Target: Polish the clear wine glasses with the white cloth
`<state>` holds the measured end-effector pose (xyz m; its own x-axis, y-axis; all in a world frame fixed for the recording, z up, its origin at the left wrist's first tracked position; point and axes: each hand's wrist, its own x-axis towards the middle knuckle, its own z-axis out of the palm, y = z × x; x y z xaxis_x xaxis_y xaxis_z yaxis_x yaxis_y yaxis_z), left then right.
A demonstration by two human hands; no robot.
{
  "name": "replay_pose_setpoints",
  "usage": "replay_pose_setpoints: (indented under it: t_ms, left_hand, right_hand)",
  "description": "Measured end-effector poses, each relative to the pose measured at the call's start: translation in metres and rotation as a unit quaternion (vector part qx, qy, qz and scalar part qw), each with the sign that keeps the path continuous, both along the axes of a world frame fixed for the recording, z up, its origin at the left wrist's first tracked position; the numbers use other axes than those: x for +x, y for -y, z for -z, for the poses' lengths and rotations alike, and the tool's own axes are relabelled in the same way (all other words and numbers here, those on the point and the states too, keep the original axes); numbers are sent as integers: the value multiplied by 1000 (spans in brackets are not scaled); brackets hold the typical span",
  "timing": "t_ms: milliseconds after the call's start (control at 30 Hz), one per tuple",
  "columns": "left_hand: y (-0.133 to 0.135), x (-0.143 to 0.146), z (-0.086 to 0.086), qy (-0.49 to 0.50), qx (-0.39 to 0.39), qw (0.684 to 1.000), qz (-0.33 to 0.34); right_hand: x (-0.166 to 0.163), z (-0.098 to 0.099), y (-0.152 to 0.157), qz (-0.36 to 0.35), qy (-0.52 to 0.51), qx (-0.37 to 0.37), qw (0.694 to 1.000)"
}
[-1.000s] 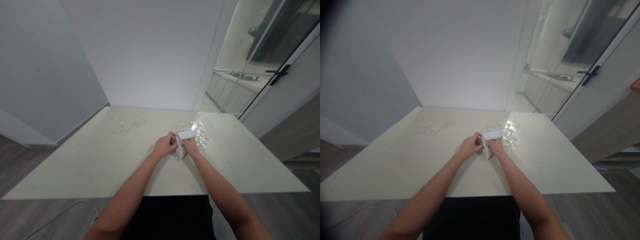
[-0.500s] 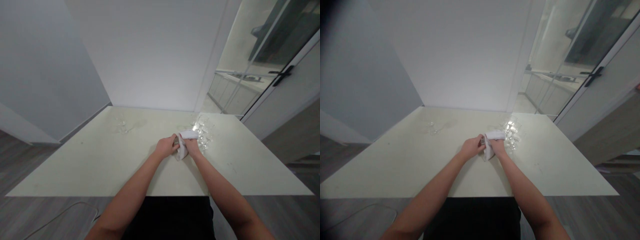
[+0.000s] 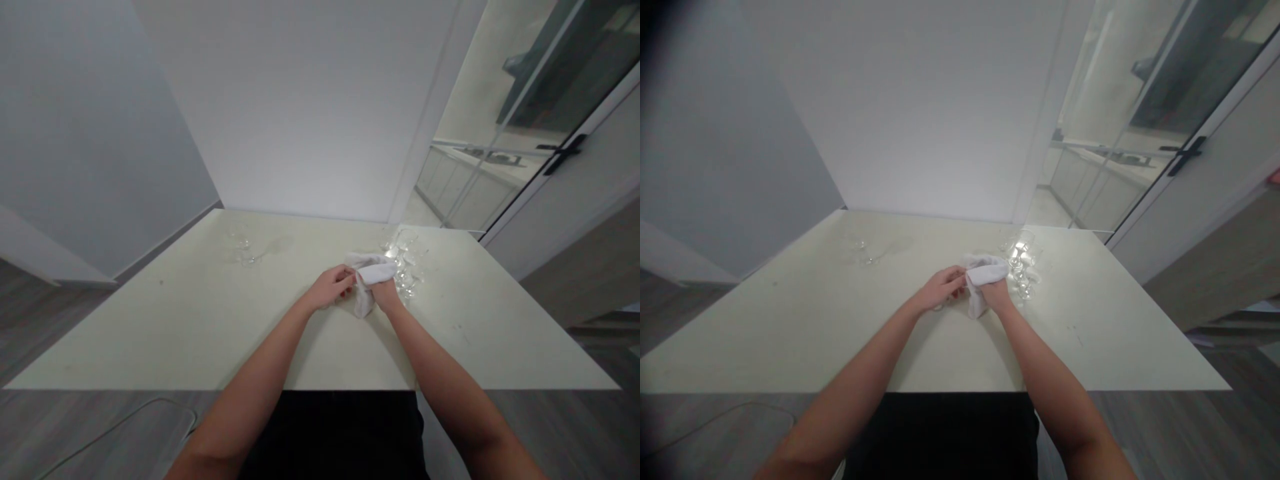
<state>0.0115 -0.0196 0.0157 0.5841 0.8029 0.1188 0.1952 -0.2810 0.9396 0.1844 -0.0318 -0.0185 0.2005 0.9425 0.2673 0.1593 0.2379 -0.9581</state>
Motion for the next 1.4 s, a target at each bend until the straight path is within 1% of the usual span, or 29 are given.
replay_pose_setpoints:
  t_ms: [67,100,133,200,267,333,400,467,533,600,667,733,767,833,900,933,967,1033,1100,1133,1167,1200,1267,1300,1333,1367,1400]
  left_hand:
    - [3,5,1,-38,121,990,-63]
    - [5,7,1,-68,162,981,-77]
    - [7,8,2,-99,188,974,-80]
    - [10,9,3,-142,204,966,-73]
    - [10,10,4,-153,193,967,-68]
    - [10,11,5,-124,165,977,-62]
    - [9,12,6,-50,113,991,-46]
    - [8,15,5,37,40,998,-28]
    - [6,17,4,108,-26,993,-34]
    - [3,19,4,170,-58,982,-65]
    - [-1,21,6,237,-66,964,-101]
    - [-4,22,9,302,-79,943,-112]
    - [-5,23,10,328,-87,934,-108]
    - [-4,25,12,360,-88,925,-87]
    - [-3,27,14,354,-57,931,-71]
    - [-2,28,15,342,-37,936,-74]
    - [-1,30,15,324,-17,942,-88]
    - [-2,31,16,289,14,944,-156]
    - [-4,31,16,272,25,933,-236]
    - [-5,29,14,276,15,926,-258]
    - [-5,26,12,291,-7,922,-256]
    - [-5,22,9,312,-43,922,-226]
    - [-2,14,2,348,-123,923,-108]
    - [-1,12,-1,357,-154,920,-44]
    - [1,10,-3,361,-176,916,5]
    - [1,10,-5,362,-186,913,28]
    - [2,12,-4,362,-185,913,20]
  right_hand:
    - [0,1,-2,13,9,5,1000]
    - [0,2,-2,16,11,7,1000]
    - [0,4,-2,18,14,10,1000]
    - [1,8,-3,28,15,11,999]
    - [0,11,-3,50,6,2,999]
    - [-1,14,-4,78,-12,-3,997]
    - [-2,16,-6,95,-33,16,995]
    - [-3,17,-7,92,-49,48,993]
    - [-3,18,-8,79,-60,67,993]
    - [-5,17,-8,64,-67,57,994]
    - [-7,17,-6,36,-61,16,997]
    - [-11,17,-3,-24,-30,-21,999]
    - [-12,17,-3,-60,-5,-23,998]
    - [-14,17,-3,-105,44,-1,993]
    - [-13,16,-4,-112,90,26,989]
    - [-11,16,-5,-107,113,37,987]
    - [-9,15,-6,-103,139,47,984]
    - [-7,12,-6,-103,196,61,973]
    - [-6,9,-3,-114,227,62,965]
    - [-7,7,-1,-129,221,52,965]
    - [-9,5,3,-151,197,31,968]
    - [-11,3,6,-176,156,3,972]
    - [-14,1,13,-229,56,-66,970]
    - [-15,1,16,-250,12,-96,963]
    - [-16,1,17,-265,-18,-116,957]
    - [-16,2,17,-271,-32,-120,954]
    - [-16,3,16,-264,-29,-111,958]
